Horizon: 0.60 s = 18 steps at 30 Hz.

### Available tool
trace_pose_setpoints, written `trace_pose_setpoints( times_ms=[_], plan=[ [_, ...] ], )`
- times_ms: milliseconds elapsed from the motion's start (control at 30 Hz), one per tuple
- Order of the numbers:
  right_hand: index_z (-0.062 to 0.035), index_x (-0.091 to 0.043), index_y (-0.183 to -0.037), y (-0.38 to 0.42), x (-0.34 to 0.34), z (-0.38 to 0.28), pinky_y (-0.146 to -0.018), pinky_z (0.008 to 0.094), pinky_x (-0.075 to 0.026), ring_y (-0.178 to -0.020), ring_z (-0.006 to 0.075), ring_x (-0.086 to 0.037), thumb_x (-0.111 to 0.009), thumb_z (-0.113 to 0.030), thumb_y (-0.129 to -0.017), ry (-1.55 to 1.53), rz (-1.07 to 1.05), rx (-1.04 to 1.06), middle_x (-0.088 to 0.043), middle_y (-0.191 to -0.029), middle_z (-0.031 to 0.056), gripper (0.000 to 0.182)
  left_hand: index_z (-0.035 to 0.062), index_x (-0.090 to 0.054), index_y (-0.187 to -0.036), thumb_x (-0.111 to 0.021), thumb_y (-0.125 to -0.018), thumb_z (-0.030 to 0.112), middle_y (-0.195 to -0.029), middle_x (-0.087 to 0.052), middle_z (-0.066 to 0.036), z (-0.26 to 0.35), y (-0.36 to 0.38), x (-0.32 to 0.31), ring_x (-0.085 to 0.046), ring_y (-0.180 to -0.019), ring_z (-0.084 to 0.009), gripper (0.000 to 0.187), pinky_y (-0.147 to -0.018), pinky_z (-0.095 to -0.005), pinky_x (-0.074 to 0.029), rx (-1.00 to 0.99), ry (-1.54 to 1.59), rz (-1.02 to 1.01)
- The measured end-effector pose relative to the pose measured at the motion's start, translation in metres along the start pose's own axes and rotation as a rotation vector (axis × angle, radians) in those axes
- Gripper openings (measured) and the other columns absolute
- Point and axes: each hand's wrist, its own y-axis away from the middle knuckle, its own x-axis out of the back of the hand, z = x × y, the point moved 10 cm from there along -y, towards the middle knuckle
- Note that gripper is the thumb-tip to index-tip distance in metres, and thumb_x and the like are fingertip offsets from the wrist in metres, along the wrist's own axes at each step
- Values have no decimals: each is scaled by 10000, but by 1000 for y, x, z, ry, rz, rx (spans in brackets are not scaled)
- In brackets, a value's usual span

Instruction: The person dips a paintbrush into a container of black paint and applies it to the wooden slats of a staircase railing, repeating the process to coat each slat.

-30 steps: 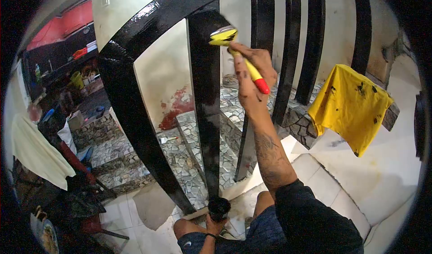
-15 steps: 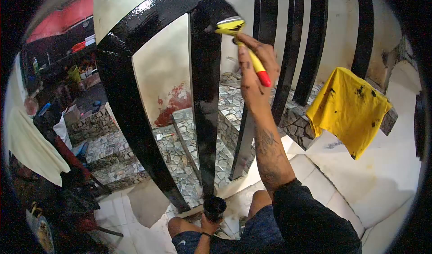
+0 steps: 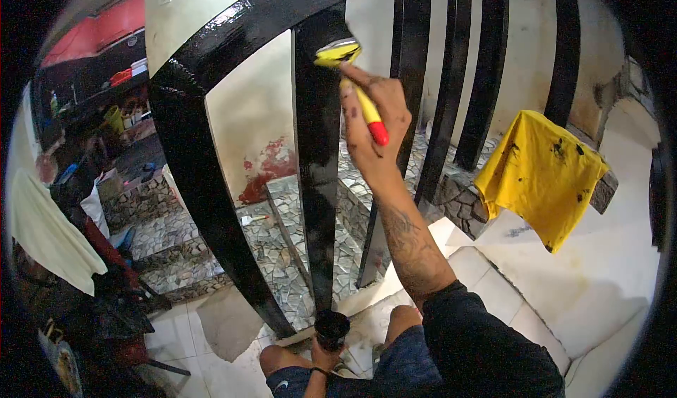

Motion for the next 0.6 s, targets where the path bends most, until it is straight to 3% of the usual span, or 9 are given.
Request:
trace_pose_setpoints(
  times_ms=[67, 133, 267, 367, 467, 600],
  plan=[
    [-39, -704, -949, 2, 7, -9, -747, 336, -451, -774, 253, -567, -647, -56, -783, -50, 25, 35, -693, -914, 99, 177, -2, -343, -1324, -892, -539, 440, -1193, -567, -228, -8, -10, -2, -563, -1090, -386, 1054, -908, -437, -460, -105, 193, -7],
    [-31, -707, -963, 5, 17, -2, -750, 319, -450, -774, 232, -566, -644, -53, -782, -62, 44, -27, -699, -919, 97, 193, -2, -363, -1313, -887, -535, 461, -1190, -568, -228, -13, -13, 0, -566, -1077, -389, 1046, -902, -438, -464, -156, 277, 0],
    [-39, -704, -1010, -1, 32, 14, -739, 293, -460, -780, 216, -570, -614, -74, -825, -70, 139, -112, -686, -910, 100, 209, -1, -367, -1307, -888, -531, 460, -1202, -557, -227, -14, 2, 5, -551, -1088, -396, 1042, -927, -450, -443, 3, 13, 21],
    [-58, -703, -1021, 0, 24, 31, -733, 304, -457, -781, 221, -570, -616, -95, -837, -148, 148, -161, -676, -897, 105, 206, 1, -365, -1306, -876, -541, 477, -1217, -540, -231, -11, 6, 7, -525, -1118, -405, 1036, -956, -469, -411, -37, -180, 105],
    [-61, -708, -1003, 18, 13, 32, -729, 306, -454, -779, 212, -571, -630, -94, -828, -62, -14, -185, -670, -875, 110, 194, 3, -351, -1317, -856, -562, 492, -1239, -523, -236, -5, 4, 8, -504, -1140, -413, 1031, -977, -480, -388, -11, -112, 85],
    [-54, -711, -1009, 23, 36, 19, -741, 311, -472, -785, 200, -589, -636, -83, -820, -70, -3, -211, -654, -836, 101, 205, 18, -332, -1336, -848, -581, 468, -1257, -521, -233, 13, -4, 10, -509, -1149, -409, 1020, -960, -487, -404, -40, -70, 33]
  ],
)
